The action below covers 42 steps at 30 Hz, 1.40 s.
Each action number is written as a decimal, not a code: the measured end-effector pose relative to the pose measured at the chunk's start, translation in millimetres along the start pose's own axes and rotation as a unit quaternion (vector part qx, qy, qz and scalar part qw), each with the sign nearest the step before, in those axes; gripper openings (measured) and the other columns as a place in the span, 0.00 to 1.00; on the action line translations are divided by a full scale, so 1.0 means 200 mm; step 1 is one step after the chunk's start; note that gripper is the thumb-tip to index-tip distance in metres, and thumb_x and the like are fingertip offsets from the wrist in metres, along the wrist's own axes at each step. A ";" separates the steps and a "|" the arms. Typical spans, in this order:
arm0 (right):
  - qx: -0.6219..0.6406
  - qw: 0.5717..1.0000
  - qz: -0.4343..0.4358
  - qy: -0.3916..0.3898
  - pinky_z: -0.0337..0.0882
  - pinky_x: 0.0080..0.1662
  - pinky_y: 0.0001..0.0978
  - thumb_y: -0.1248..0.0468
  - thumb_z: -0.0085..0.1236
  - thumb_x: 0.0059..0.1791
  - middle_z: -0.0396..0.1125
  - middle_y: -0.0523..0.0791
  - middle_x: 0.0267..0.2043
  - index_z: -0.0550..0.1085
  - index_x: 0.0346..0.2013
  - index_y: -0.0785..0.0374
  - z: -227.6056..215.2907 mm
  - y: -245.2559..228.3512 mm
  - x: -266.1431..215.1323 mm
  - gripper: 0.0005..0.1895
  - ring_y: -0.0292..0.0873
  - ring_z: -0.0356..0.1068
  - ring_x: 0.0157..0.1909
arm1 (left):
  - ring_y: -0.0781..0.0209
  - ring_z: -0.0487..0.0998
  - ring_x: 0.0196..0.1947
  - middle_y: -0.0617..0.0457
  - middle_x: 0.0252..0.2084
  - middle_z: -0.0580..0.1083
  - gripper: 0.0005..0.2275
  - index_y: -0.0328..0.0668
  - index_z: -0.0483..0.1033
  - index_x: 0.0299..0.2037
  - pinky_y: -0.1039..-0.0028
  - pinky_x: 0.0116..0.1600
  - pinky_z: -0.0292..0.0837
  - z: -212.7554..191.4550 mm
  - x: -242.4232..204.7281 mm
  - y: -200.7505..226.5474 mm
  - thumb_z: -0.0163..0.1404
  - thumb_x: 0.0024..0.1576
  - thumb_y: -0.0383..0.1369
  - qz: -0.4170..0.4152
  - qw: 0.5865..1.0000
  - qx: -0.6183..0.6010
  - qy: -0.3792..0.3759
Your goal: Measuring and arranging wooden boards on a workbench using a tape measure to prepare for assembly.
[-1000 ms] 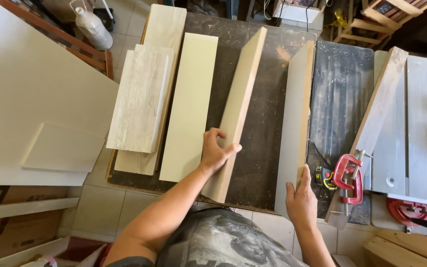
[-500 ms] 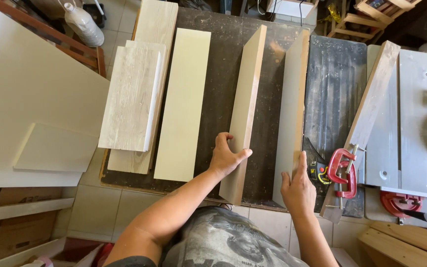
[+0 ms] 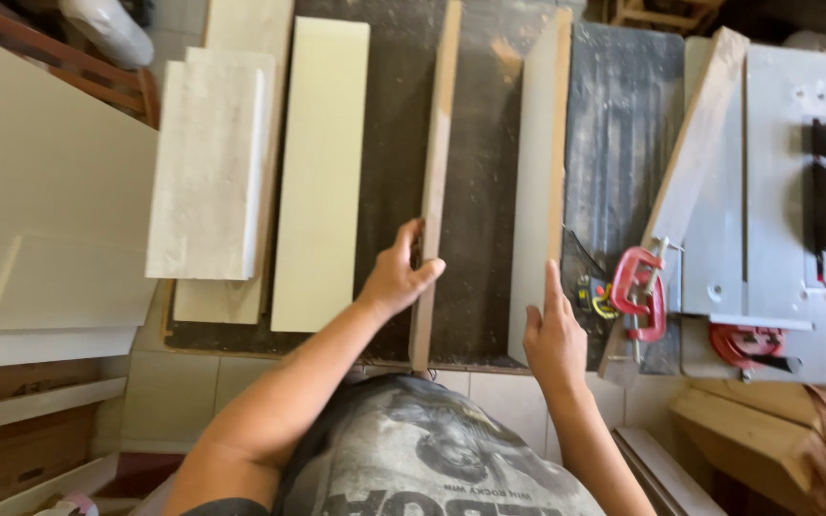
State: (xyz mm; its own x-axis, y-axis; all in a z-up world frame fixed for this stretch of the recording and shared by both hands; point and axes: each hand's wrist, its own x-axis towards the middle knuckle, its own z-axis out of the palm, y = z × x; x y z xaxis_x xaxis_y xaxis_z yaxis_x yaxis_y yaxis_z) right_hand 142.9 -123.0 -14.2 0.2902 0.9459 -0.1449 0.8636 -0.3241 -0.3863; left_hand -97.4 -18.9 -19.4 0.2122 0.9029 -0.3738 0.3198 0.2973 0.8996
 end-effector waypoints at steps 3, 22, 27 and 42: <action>-0.017 0.999 -0.028 0.020 0.75 0.48 0.62 0.63 0.50 0.54 0.69 0.54 0.60 0.52 0.82 0.43 0.02 0.02 -0.01 0.41 0.70 0.74 0.51 | 0.27 0.71 0.66 0.28 0.69 0.68 0.36 0.47 0.56 0.75 0.45 0.68 0.71 -0.02 0.05 -0.06 0.58 0.56 0.42 0.065 0.998 -0.005 -0.012; -0.050 0.953 -0.190 0.231 0.62 0.70 0.51 0.58 0.70 0.44 0.61 0.56 0.72 0.68 0.72 0.63 0.03 0.04 -0.05 0.42 0.62 0.58 0.75 | 0.42 0.82 0.55 0.42 0.53 0.81 0.23 0.44 0.78 0.57 0.58 0.58 0.80 -0.12 0.20 -0.29 0.46 0.67 0.54 0.090 0.978 0.120 0.142; 0.032 0.934 -0.284 0.214 0.63 0.70 0.50 0.60 0.70 0.46 0.66 0.52 0.66 0.75 0.62 0.60 0.02 -0.19 -0.09 0.30 0.60 0.62 0.73 | 0.30 0.61 0.67 0.33 0.66 0.62 0.39 0.36 0.63 0.67 0.43 0.66 0.61 -0.31 0.16 -0.21 0.62 0.54 0.56 -0.047 0.896 0.390 0.207; 0.095 0.965 -0.245 0.016 0.71 0.61 0.50 0.58 0.62 0.51 0.66 0.47 0.67 0.71 0.62 0.58 0.04 -0.18 -0.20 0.25 0.54 0.65 0.68 | 0.38 0.57 0.67 0.48 0.74 0.52 0.48 0.57 0.53 0.72 0.39 0.63 0.67 -0.45 0.15 -0.20 0.68 0.45 0.60 -0.179 0.872 0.424 0.166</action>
State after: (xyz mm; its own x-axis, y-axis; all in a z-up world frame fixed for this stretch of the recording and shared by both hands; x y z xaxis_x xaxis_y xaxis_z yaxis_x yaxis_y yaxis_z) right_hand 96.9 -149.9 -2.8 -0.1195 0.9850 0.1243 0.8096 0.1692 -0.5620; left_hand -186.7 23.4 -46.1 -0.2752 0.8810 -0.3848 0.9088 0.3690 0.1949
